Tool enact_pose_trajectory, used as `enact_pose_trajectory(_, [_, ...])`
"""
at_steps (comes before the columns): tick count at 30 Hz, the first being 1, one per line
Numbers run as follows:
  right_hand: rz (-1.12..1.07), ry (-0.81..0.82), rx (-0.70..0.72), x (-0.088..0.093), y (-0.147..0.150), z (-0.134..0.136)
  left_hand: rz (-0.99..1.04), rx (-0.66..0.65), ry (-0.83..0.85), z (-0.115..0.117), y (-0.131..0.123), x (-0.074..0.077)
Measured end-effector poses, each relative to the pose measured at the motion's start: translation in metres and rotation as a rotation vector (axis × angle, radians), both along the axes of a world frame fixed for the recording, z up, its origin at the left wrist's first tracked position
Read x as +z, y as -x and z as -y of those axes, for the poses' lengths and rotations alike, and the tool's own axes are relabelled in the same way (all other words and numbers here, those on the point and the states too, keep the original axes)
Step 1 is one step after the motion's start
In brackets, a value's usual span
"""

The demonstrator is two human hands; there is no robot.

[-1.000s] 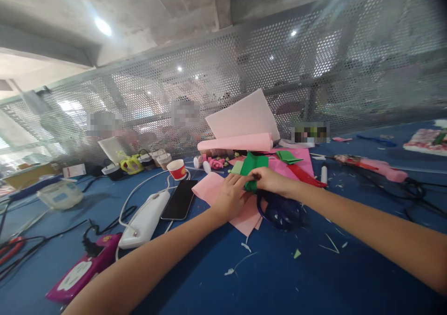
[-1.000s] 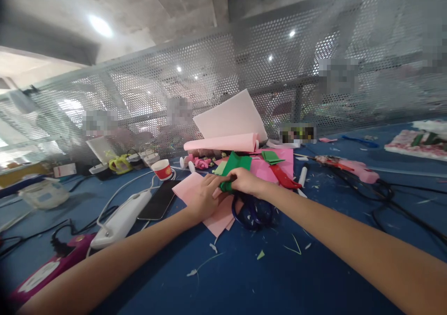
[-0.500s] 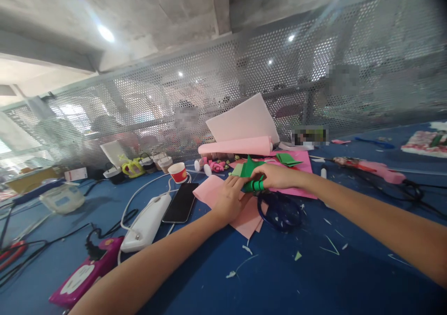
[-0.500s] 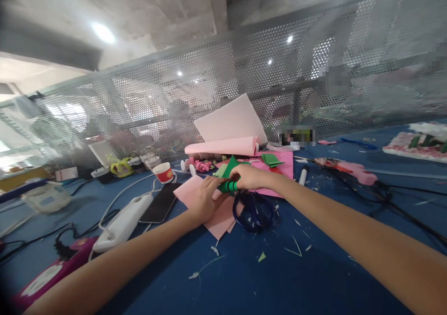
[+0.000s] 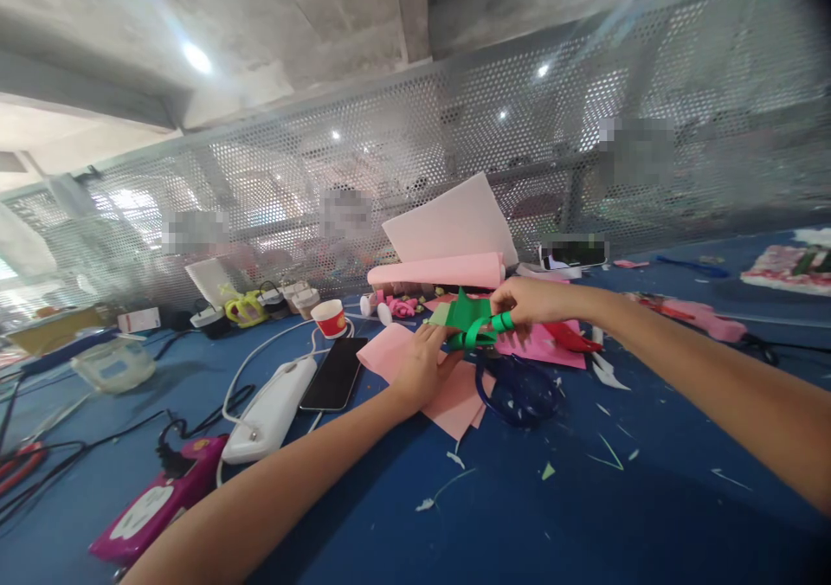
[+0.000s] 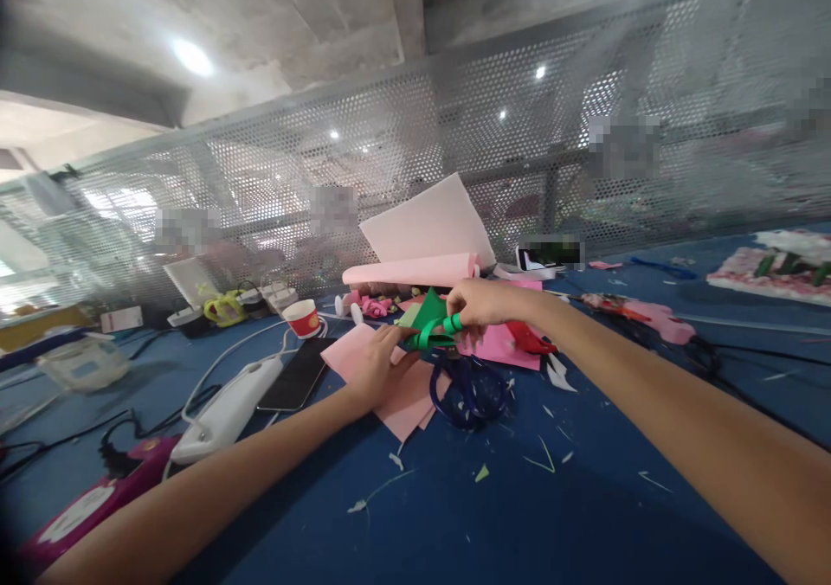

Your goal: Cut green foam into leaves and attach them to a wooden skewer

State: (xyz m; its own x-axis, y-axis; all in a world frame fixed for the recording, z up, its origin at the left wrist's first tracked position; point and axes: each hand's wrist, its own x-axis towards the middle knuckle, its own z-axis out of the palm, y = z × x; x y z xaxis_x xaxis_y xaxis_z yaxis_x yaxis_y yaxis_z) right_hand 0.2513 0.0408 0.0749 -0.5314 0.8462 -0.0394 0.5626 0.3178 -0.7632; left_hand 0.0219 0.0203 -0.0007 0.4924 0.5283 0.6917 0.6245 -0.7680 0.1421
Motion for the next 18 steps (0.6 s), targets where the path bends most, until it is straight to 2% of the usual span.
enact_pose_trajectory(4, [0.001,-0.047,-0.007,0.009,-0.015,-0.002,0.008,-0.010,0.008,-0.001,-0.001,0.000])
enact_pose_trajectory(7, [-0.004,-0.091,-0.043,0.014,-0.022,-0.002,0.046,-0.010,0.077,-0.002,-0.001,-0.001])
enact_pose_trajectory(13, [-0.096,-0.207,-0.147,0.015,-0.015,0.000,0.147,0.035,0.203,-0.008,0.001,-0.004])
enact_pose_trajectory(18, [-0.169,-0.189,-0.027,0.004,0.007,0.005,0.279,-0.067,0.324,-0.013,0.004,-0.007])
